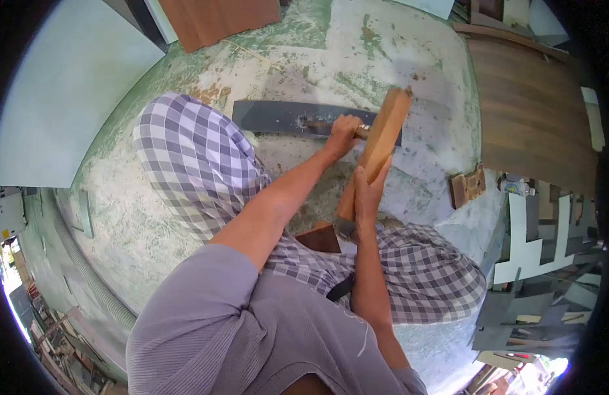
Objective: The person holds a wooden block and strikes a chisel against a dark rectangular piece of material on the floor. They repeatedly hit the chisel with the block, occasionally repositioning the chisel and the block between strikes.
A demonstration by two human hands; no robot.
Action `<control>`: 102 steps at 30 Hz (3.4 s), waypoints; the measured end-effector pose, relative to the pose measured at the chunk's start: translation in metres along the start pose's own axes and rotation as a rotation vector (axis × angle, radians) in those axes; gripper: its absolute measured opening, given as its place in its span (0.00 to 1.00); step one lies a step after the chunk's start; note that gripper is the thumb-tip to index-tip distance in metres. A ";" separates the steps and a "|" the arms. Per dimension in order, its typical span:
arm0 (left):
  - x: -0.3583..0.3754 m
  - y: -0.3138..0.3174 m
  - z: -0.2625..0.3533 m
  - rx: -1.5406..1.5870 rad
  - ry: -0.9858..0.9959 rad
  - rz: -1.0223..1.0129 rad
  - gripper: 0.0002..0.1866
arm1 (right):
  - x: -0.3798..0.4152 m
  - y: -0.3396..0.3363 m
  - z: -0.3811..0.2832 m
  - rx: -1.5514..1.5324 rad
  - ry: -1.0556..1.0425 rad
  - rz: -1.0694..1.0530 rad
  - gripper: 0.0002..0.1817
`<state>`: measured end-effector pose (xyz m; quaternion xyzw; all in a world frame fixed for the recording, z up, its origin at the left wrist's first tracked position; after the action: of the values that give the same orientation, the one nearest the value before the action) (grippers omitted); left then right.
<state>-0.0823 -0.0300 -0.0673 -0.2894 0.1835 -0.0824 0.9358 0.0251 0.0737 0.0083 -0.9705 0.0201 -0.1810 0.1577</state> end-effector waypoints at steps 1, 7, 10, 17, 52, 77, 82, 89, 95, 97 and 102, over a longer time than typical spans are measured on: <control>-0.003 0.001 -0.003 -0.023 0.022 -0.025 0.22 | -0.010 -0.007 0.006 0.003 -0.010 -0.001 0.46; -0.008 -0.014 -0.005 -0.049 -0.071 0.072 0.20 | 0.024 -0.042 -0.025 -0.319 -0.194 0.413 0.43; -0.015 -0.011 -0.012 -0.032 -0.034 0.054 0.18 | 0.016 -0.015 0.008 0.092 -0.056 0.290 0.42; -0.009 -0.017 -0.036 -0.101 -0.111 0.034 0.18 | -0.005 0.014 0.014 -0.266 0.079 -0.035 0.42; -0.002 -0.174 -0.055 0.485 -0.405 0.483 0.15 | -0.013 -0.005 -0.006 -0.407 -0.060 0.046 0.43; 0.028 -0.154 -0.089 0.504 -0.346 0.407 0.16 | -0.043 0.065 -0.193 1.079 -0.639 -0.647 0.46; 0.045 -0.162 -0.073 0.475 -0.412 0.328 0.14 | -0.038 0.068 -0.222 1.007 -0.771 -0.655 0.45; 0.056 -0.163 -0.087 0.529 -0.489 0.344 0.13 | -0.027 0.080 -0.208 1.110 -0.863 -0.713 0.46; 0.073 -0.167 -0.082 0.585 -0.519 0.396 0.13 | -0.013 0.091 -0.213 1.072 -0.776 -0.811 0.47; 0.065 -0.169 -0.078 0.627 -0.529 0.439 0.12 | 0.000 0.088 -0.241 0.841 -0.953 -0.752 0.48; 0.064 -0.168 -0.081 0.682 -0.478 0.457 0.11 | -0.029 0.105 -0.190 1.141 -0.692 -0.906 0.47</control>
<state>-0.0630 -0.2260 -0.0523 0.0713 -0.0158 0.1388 0.9876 -0.0676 -0.0798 0.1336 -0.6554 -0.5207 0.1010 0.5377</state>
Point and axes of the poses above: each hand's wrist, its own x-axis away from the middle knuckle, its own y-axis out of the palm, z = x × y, the point moved 10 cm from there along -x, towards the middle knuckle, and after that the axes turned 10 degrees about -z, right-handed, at the moved point
